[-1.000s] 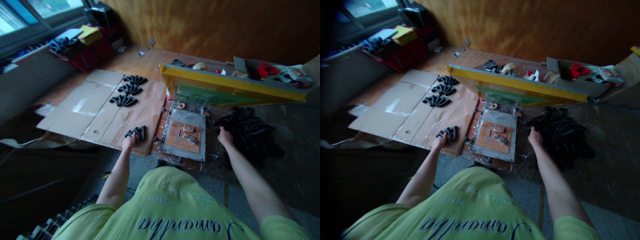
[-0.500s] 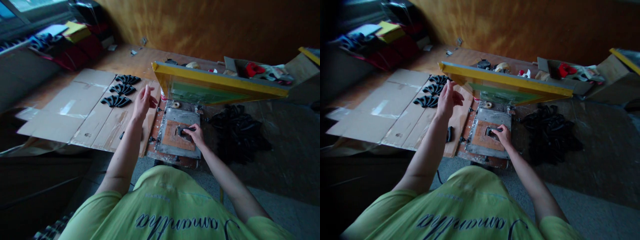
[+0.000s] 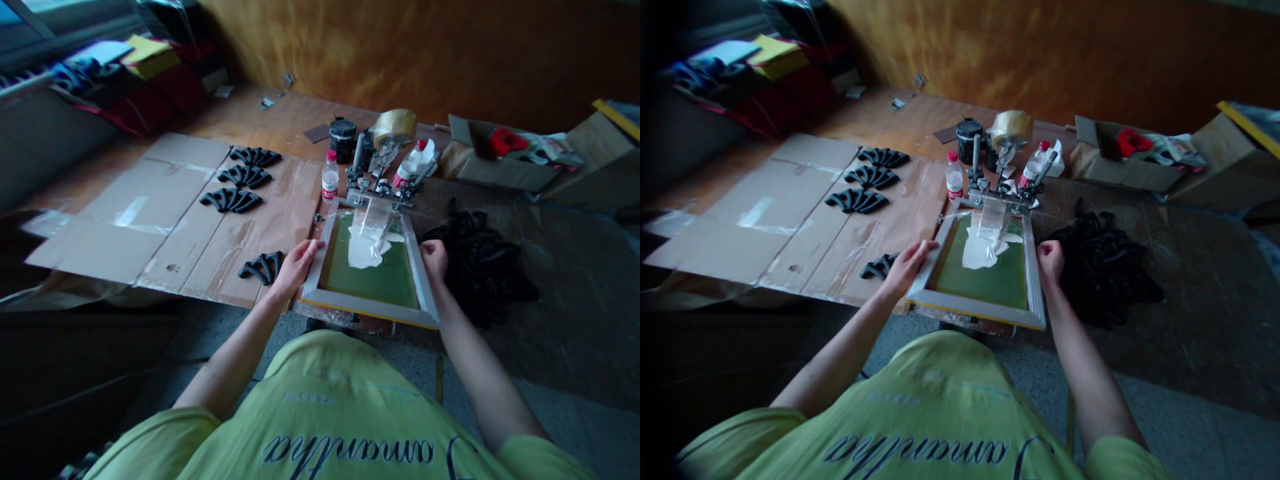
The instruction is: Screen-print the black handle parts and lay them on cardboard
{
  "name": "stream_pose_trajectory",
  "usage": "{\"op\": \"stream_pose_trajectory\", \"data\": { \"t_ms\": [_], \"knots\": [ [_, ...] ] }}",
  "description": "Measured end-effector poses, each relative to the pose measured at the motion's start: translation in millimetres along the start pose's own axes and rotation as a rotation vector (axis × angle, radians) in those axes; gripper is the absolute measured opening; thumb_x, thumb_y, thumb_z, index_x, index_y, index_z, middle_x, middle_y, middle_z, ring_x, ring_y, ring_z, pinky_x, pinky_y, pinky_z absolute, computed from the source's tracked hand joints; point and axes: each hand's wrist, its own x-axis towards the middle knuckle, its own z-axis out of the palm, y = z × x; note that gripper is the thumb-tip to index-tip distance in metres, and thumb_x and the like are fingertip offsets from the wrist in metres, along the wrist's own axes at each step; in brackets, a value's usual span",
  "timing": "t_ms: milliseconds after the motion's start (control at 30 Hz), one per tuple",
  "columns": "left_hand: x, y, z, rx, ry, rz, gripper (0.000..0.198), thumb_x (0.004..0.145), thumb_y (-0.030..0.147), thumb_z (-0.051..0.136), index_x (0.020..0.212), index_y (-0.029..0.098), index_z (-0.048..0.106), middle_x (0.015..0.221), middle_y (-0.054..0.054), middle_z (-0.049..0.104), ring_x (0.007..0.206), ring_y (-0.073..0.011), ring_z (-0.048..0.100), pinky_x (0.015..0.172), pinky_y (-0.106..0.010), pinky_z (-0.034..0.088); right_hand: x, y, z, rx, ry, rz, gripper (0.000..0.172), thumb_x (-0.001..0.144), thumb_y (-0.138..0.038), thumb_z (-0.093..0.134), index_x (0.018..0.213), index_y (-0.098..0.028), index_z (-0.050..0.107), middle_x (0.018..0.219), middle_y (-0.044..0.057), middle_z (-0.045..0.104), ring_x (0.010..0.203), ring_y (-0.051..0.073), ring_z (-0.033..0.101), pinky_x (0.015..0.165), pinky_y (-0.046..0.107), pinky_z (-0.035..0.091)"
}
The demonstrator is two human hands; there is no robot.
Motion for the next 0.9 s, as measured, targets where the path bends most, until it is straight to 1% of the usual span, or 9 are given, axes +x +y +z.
{"op": "stream_pose_trajectory", "data": {
  "t_ms": [133,200,267,367,500,600,667,800,900],
  "knots": [
    [-4.2,-58.2,0.4,0.087,0.036,-0.139,0.076,0.077,0.049,0.068,0.144,0.022,0.047,0.066,0.004,0.061,0.053,-0.0109,0.052,0.051,-0.021,0.038,34.2,-31.6,-8.4,-0.022,0.118,-0.110,0.043,0.086,-0.035,0.056,0.124,-0.016,0.051,0.126,0.017,0.054,0.101,0.025,0.057,0.088,0.040,0.046],
    [1.5,-74.8,1.6,0.141,0.062,-0.162,0.075,0.075,0.043,0.070,0.144,0.023,0.047,0.067,0.004,0.063,0.056,-0.0117,0.055,0.054,-0.021,0.040,39.5,-57.5,5.8,-0.114,0.031,-0.299,0.050,0.077,-0.034,0.071,0.121,-0.018,0.056,0.127,0.015,0.055,0.112,0.029,0.053,0.093,0.041,0.044],
    [7.6,-84.2,1.9,0.174,0.069,-0.170,0.072,0.076,0.041,0.069,0.142,0.023,0.049,0.068,0.004,0.064,0.058,-0.0123,0.056,0.056,-0.022,0.041,33.1,-77.3,23.8,-0.238,-0.128,-0.431,0.037,0.076,-0.031,0.074,0.108,-0.017,0.063,0.114,0.014,0.061,0.111,0.031,0.052,0.094,0.042,0.042],
    [13.1,-91.8,0.4,0.211,0.059,-0.164,0.066,0.077,0.042,0.069,0.138,0.023,0.054,0.071,0.001,0.067,0.061,-0.0134,0.058,0.058,-0.022,0.041,5.4,-85.2,41.5,-0.345,-0.310,-0.485,0.013,0.084,-0.025,0.065,0.093,-0.016,0.067,0.098,0.013,0.067,0.099,0.028,0.056,0.089,0.039,0.042],
    [14.4,-97.6,-1.6,0.240,0.048,-0.153,0.063,0.079,0.045,0.065,0.137,0.022,0.056,0.080,-0.002,0.070,0.067,-0.0151,0.061,0.060,-0.022,0.043,-29.1,-74.0,32.2,-0.325,-0.437,-0.677,0.019,0.088,-0.014,0.051,0.095,-0.018,0.069,0.097,0.010,0.068,0.097,0.024,0.057,0.084,0.034,0.040],
    [13.6,-96.0,-1.7,0.261,0.050,-0.147,0.062,0.079,0.045,0.066,0.135,0.022,0.057,0.078,-0.001,0.069,0.066,-0.0150,0.061,0.061,-0.023,0.043,-28.5,-72.2,17.6,-0.298,-0.556,-0.775,0.016,0.086,-0.015,0.055,0.091,-0.021,0.069,0.092,0.005,0.069,0.093,0.022,0.058,0.081,0.031,0.040],
    [12.5,-92.1,-1.0,0.241,0.064,-0.164,0.060,0.077,0.044,0.068,0.133,0.022,0.059,0.074,0.000,0.068,0.063,-0.0143,0.059,0.059,-0.023,0.043,-22.4,-74.5,15.0,-0.296,-0.526,-0.725,0.008,0.086,-0.023,0.061,0.087,-0.022,0.069,0.089,0.004,0.069,0.091,0.022,0.058,0.079,0.031,0.041],
    [9.8,-85.8,1.1,0.154,0.084,-0.193,0.060,0.075,0.041,0.071,0.131,0.022,0.060,0.072,0.000,0.068,0.060,-0.0139,0.058,0.057,-0.022,0.043,-30.6,-72.5,26.1,-0.302,-0.348,-0.645,0.018,0.090,-0.020,0.053,0.096,-0.020,0.070,0.098,0.009,0.070,0.098,0.024,0.058,0.085,0.034,0.042],
    [9.5,-85.8,1.5,0.136,0.076,-0.200,0.060,0.075,0.041,0.071,0.130,0.022,0.060,0.072,0.000,0.068,0.059,-0.0136,0.058,0.055,-0.022,0.042,-44.4,-66.7,31.6,-0.245,-0.410,-0.700,0.022,0.090,-0.018,0.051,0.100,-0.020,0.071,0.100,0.008,0.070,0.100,0.024,0.060,0.088,0.034,0.043]
  ]
}}
